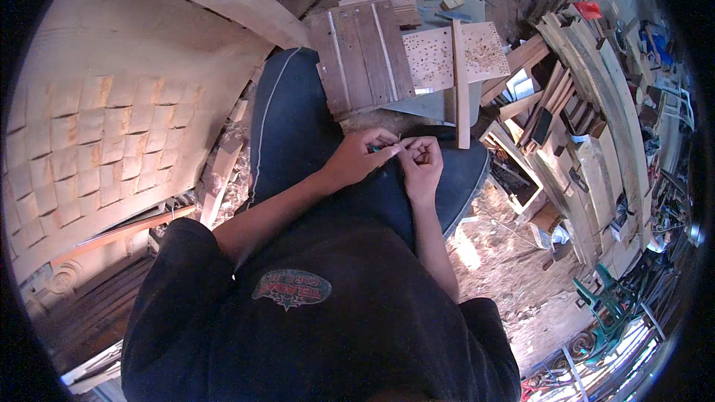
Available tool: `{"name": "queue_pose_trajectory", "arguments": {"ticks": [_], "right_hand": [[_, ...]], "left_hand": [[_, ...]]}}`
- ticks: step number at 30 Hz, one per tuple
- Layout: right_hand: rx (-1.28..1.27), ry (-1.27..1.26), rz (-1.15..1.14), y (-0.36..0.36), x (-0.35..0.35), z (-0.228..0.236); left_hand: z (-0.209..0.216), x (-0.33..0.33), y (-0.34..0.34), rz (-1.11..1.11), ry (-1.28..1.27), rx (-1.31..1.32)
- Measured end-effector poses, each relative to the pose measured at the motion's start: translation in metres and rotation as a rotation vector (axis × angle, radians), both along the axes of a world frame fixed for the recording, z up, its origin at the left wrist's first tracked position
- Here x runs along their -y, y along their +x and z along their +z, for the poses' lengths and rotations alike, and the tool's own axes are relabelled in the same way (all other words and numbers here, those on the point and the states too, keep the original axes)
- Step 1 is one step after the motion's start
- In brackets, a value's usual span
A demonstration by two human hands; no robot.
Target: The person aligns wooden pieces on their lap and hammers nails into them to join them.
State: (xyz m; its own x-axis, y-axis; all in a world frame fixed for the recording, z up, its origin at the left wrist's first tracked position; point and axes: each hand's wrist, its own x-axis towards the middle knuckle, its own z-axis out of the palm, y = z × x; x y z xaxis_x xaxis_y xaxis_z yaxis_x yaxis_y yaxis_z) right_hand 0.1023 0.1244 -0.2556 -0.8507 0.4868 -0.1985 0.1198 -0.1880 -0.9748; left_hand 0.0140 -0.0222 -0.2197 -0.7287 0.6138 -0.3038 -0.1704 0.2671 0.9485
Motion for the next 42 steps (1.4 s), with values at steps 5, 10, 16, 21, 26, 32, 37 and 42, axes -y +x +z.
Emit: {"name": "queue_pose_trajectory", "arguments": {"ticks": [5,10,16,21,26,32,37,42], "right_hand": [[-0.003,0.01,0.05,0.004,0.008,0.011],[0.019,0.272,0.156,0.006,0.013,0.019],[-0.016,0.312,0.011,-0.006,-0.015,0.002],[-0.099,0.74,-0.081,-0.04,-0.054,-0.008],[-0.304,1.017,-0.001,-0.086,-0.071,-0.018],[-0.322,0.909,0.137,-0.095,-0.077,-0.043],[-0.369,0.839,0.177,-0.097,-0.078,-0.047],[-0.377,0.832,0.066,-0.085,-0.087,-0.042]], "left_hand": [[-0.001,0.01,0.005,0.052,-0.026,0.147],[0.001,0.016,0.006,0.111,-0.023,0.023],[0.029,0.01,-0.038,0.319,-0.081,-0.139],[0.02,0.001,-0.089,0.404,-0.149,-0.4],[-0.016,-0.014,-0.101,0.31,-0.02,-0.374],[-0.028,-0.009,-0.105,0.255,-0.17,-0.422],[-0.025,-0.006,-0.112,0.156,-0.178,-0.414],[-0.025,-0.005,-0.107,0.09,-0.175,-0.481]]}}
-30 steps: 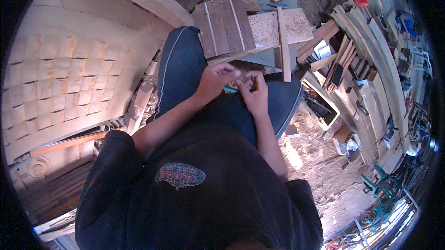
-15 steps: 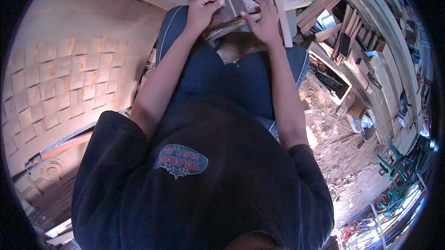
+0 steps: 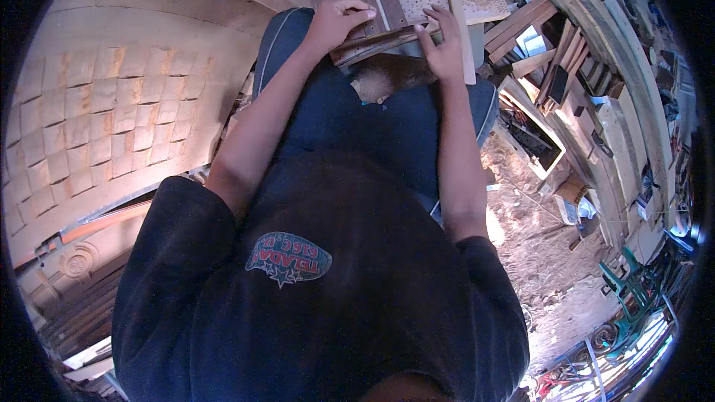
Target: The person aligns wooden pieces on their lap and hammers nails into them to join them.
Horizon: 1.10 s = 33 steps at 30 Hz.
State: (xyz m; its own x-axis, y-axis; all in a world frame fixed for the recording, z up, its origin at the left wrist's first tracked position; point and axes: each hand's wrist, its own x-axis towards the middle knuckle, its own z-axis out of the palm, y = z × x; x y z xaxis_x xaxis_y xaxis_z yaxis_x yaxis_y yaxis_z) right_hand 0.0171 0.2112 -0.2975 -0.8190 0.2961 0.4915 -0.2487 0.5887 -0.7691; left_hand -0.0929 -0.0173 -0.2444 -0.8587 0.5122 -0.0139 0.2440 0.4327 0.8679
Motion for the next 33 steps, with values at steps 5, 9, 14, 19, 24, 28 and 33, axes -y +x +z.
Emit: {"name": "queue_pose_trajectory", "arguments": {"ticks": [5,9,14,19,24,28,33], "right_hand": [[0.002,-0.162,-0.095,0.014,-0.023,-0.001],[0.047,-0.111,-0.136,0.017,-0.022,0.01],[0.018,-0.09,-0.157,0.015,-0.026,0.008],[0.051,-0.158,-0.17,0.014,-0.029,0.002],[0.051,-0.237,-0.173,0.017,-0.035,-0.003],[0.038,-0.27,-0.166,0.017,-0.04,-0.01],[0.014,-0.228,-0.179,0.019,-0.043,-0.013]], "left_hand": [[-0.002,-0.002,0.005,-0.058,-0.024,-0.05],[0.0,0.008,0.006,-0.079,-0.012,-0.052],[0.006,0.006,0.007,-0.101,-0.04,-0.074],[0.003,0.008,0.009,-0.106,-0.024,-0.081],[0.004,0.005,0.012,-0.201,-0.065,-0.263],[-0.002,0.005,0.014,-0.193,-0.063,-0.362],[-0.002,0.005,0.016,-0.203,-0.083,-0.416]]}}
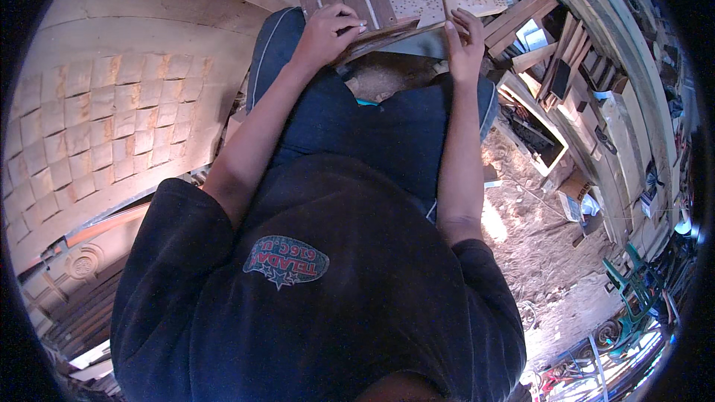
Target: The person aligns wooden pieces on their lap and hammers nails into them to join them.
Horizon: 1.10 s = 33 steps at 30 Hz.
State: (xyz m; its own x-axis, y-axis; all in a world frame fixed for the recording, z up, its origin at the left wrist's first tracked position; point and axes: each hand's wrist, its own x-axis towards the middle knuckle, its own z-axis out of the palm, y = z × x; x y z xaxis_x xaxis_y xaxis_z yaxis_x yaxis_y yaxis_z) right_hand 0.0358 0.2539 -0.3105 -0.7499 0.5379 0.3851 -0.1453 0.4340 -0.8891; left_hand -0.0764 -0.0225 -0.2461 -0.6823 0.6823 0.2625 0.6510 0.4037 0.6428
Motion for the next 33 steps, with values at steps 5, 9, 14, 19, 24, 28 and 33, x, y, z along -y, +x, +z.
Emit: {"name": "queue_pose_trajectory", "arguments": {"ticks": [5,9,14,19,24,28,33], "right_hand": [[0.036,-0.091,-0.006,0.003,0.001,0.002],[0.008,-0.168,-0.002,0.002,0.003,0.007],[0.015,-0.217,0.0,0.006,0.002,0.011],[0.008,-0.264,0.02,0.008,0.006,0.015],[0.141,0.333,-0.236,0.008,-0.01,0.001],[0.452,0.364,-0.26,0.012,-0.002,-0.006],[0.538,0.345,-0.272,0.013,0.001,-0.005]], "left_hand": [[0.009,-0.006,0.006,0.031,-0.032,-0.047],[0.005,-0.003,0.003,0.032,-0.02,-0.068],[0.009,-0.007,0.005,0.08,0.122,0.104],[0.014,-0.005,0.004,0.175,0.065,0.3],[0.01,-0.009,0.002,0.159,0.047,0.315],[0.007,-0.005,0.004,0.141,0.064,0.223],[0.015,-0.006,0.008,0.122,0.097,0.231]]}}
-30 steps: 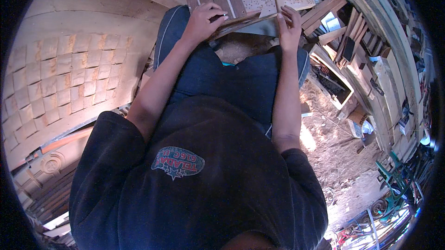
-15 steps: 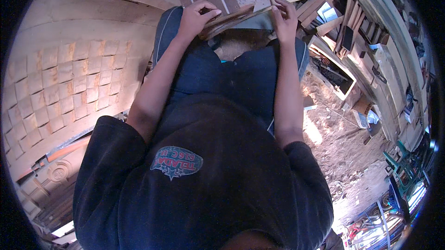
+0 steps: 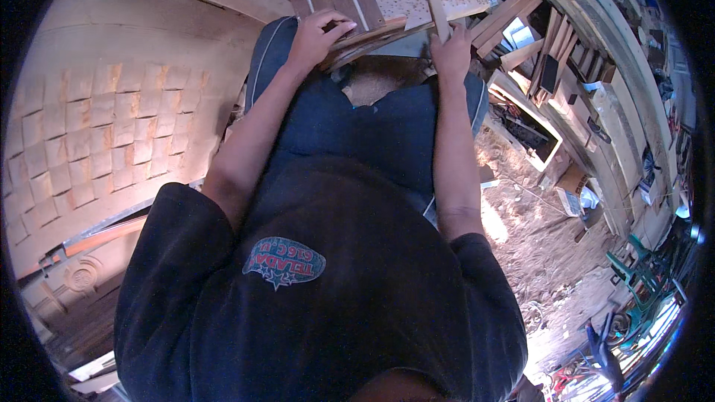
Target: The person aligns wooden pieces on their lap and hammers nails into them to join them.
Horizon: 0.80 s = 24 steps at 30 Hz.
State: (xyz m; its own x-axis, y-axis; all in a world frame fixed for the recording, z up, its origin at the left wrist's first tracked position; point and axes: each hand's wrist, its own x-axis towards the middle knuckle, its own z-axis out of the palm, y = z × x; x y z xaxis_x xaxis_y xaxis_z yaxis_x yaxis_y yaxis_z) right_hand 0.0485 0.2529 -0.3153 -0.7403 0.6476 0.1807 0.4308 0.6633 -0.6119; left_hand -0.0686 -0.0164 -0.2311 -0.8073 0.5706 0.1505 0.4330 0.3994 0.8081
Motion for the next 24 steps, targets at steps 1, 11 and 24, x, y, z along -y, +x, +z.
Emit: {"name": "queue_pose_trajectory", "arguments": {"ticks": [1,11,24], "right_hand": [[0.0,0.006,0.007,0.001,0.001,0.002],[0.179,-0.094,-0.042,-0.011,0.014,0.017],[-0.374,-0.956,0.004,0.022,0.044,0.056]], "left_hand": [[0.002,-0.002,0.001,-0.005,-0.022,0.032],[-0.016,0.008,-0.01,-0.08,0.034,-0.1],[-0.016,0.008,-0.005,-0.081,0.05,-0.176]]}}
